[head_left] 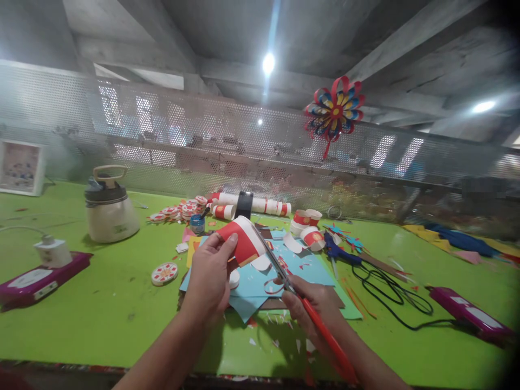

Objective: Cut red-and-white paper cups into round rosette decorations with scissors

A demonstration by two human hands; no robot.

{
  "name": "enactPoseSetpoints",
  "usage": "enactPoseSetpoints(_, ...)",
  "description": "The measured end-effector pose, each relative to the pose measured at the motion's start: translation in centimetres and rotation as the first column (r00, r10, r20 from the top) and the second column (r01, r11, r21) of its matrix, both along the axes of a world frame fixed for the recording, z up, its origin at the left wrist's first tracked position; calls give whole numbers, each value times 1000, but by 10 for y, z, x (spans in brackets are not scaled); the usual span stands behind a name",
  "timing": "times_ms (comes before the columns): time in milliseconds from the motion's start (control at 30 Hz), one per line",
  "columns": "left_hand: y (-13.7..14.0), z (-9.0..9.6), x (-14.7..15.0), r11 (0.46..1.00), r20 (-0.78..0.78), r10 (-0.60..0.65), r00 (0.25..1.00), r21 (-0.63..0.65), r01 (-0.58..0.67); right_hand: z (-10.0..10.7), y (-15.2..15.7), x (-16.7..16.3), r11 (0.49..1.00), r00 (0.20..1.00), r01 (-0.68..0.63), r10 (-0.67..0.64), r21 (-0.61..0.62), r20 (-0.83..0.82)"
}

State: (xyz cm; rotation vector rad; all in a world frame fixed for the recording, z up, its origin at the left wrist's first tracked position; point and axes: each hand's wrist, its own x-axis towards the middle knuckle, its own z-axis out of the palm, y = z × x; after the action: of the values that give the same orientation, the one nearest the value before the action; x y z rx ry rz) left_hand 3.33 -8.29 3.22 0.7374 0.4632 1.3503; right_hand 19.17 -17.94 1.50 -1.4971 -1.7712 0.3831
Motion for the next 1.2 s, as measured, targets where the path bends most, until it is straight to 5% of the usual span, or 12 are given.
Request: enactPoseSetpoints(1200, 3, -18, 5, 988, -183, -134, 974, 52, 146, -21, -4, -2, 994, 986, 112, -112, -7, -121)
